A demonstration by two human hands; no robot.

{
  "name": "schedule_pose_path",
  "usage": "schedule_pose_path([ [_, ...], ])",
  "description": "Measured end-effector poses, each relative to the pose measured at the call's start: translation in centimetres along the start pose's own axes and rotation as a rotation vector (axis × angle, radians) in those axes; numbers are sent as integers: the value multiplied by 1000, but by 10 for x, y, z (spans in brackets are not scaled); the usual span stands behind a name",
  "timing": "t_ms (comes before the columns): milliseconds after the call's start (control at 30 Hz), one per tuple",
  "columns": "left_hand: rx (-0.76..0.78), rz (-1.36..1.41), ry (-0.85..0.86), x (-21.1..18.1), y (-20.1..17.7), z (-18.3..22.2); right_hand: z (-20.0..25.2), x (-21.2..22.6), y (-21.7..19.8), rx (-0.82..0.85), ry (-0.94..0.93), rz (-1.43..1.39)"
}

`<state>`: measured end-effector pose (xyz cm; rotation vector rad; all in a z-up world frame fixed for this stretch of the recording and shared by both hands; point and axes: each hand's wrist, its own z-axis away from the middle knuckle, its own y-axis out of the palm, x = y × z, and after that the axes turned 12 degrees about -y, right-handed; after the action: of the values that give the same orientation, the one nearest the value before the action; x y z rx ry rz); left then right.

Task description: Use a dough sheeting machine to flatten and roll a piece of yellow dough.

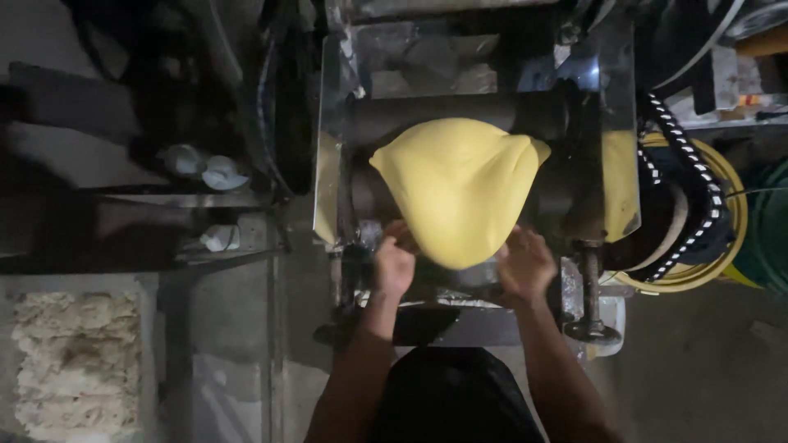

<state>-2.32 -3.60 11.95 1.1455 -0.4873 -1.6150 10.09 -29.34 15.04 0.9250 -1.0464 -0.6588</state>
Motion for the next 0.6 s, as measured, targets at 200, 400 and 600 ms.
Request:
schedule_pose_path([
  [200,-565,-111,-268,21,-80,-2,-26,-8,-112,429,-321,562],
  [400,-592,-288,-334,-23,28,-16,-79,-5,-92,1040,-598,1975],
  [600,-496,-291,-195,-23,38,-44,-110,-24,-198,1632,-703,2830],
])
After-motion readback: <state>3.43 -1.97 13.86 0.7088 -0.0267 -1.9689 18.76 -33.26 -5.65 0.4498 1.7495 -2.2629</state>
